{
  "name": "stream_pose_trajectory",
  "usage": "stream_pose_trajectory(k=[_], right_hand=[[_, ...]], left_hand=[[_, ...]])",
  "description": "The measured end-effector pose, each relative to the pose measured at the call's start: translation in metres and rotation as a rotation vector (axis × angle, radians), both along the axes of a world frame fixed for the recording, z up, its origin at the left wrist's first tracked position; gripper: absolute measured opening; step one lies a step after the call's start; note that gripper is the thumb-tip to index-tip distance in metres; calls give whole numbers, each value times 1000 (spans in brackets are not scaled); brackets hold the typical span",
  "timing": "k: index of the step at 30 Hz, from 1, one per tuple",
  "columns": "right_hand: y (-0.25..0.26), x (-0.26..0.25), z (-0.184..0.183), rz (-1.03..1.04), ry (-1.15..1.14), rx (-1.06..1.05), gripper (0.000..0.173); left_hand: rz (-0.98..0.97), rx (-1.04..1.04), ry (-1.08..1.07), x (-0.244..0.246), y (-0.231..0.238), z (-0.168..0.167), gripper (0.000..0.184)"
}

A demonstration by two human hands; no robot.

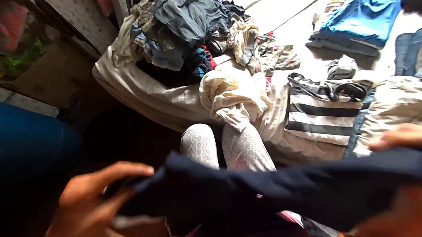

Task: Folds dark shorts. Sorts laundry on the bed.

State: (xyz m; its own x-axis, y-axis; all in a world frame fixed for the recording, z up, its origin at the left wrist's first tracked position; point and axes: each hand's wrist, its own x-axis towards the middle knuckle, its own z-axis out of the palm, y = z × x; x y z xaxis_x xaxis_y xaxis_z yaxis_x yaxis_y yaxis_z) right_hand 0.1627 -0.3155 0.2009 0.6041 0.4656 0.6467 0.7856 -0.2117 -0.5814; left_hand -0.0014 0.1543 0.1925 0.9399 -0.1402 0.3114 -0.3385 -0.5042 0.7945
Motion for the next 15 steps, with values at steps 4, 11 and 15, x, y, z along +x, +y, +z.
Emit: stream_pose_trajectory(k=[4,11,15], right_hand=[[65,52,-65,-177,-2,-283,24],[124,24,-183,-249,207,-563,73],[109,9,-211,-262,255,-533,88]], left_hand=[[374,306,31,76,-2,-69,26],[557,341,212,92,-102,-170,76],[577,342,182,63,-123,-217,110]])
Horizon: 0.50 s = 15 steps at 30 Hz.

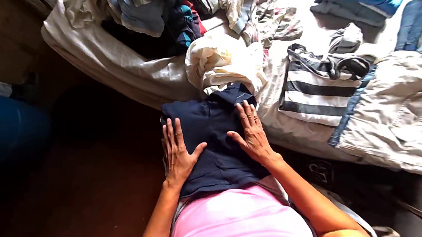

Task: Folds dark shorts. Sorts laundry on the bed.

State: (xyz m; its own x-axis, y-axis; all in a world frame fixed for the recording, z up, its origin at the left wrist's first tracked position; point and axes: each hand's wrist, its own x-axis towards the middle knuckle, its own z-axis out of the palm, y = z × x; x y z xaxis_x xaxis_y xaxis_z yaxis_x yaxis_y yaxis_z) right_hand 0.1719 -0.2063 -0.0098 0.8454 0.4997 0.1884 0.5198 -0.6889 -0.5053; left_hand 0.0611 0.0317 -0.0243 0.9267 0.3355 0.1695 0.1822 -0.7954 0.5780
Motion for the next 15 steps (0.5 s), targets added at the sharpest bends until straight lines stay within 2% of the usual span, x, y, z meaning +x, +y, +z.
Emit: stream_pose_trajectory(k=[3,5,7,9,12,14,15], right_hand=[[-23,-2,-2,-41,145,86,89],[-35,-7,-4,-67,241,144,89],[-43,-15,-5,-105,290,132,89],[-45,-21,-2,-152,198,78,84],[-43,-24,8,-136,30,57,59],[-43,-23,14,-66,26,123,41],[-45,-22,20,-19,58,122,37]], left_hand=[[23,-174,29,-25,10,-9,122],[52,-284,122,-41,15,-11,128],[80,-311,197,-55,17,-9,126],[117,-202,189,-64,11,-2,110],[116,-6,19,-69,3,7,73],[50,-11,-37,-71,7,16,45],[11,-28,3,-74,11,24,39]])
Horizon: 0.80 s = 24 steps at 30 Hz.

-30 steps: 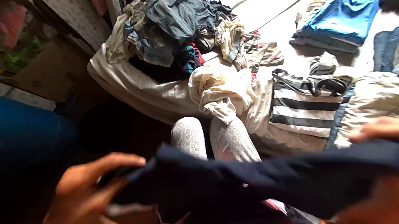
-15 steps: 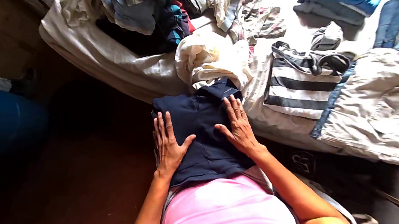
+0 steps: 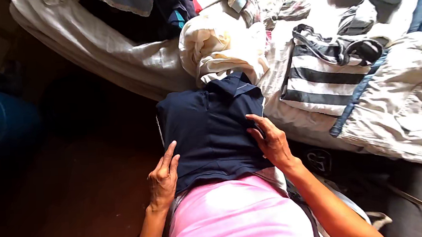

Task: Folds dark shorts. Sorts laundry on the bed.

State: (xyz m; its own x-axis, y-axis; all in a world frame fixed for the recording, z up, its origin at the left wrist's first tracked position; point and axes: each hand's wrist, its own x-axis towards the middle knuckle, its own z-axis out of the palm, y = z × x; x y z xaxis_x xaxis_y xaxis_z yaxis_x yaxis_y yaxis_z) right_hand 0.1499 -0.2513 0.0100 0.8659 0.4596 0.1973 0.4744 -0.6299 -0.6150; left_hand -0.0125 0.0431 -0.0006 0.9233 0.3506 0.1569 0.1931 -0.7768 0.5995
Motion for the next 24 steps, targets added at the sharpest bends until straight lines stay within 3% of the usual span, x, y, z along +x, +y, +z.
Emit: stream_pose_trajectory(k=[4,7,10,12,14,17,20,24], right_hand=[[-24,5,43,249,303,-161,29],[-30,-4,61,389,534,-350,28],[-25,-9,50,285,254,-257,25],[-9,-2,48,195,46,-146,24],[10,8,44,203,-71,-116,35],[30,24,30,341,-98,-194,53],[36,44,30,381,-121,-141,28],[33,81,32,280,-13,89,25]], left_hand=[[-123,-69,284,-17,25,51,35],[-215,-116,481,-29,30,60,36],[-223,-62,528,-28,34,59,37],[-174,29,435,-14,35,71,39],[-112,72,259,10,28,78,39],[-129,42,19,50,7,70,30],[-241,119,81,78,-8,50,38],[-273,167,208,88,-7,30,62]])
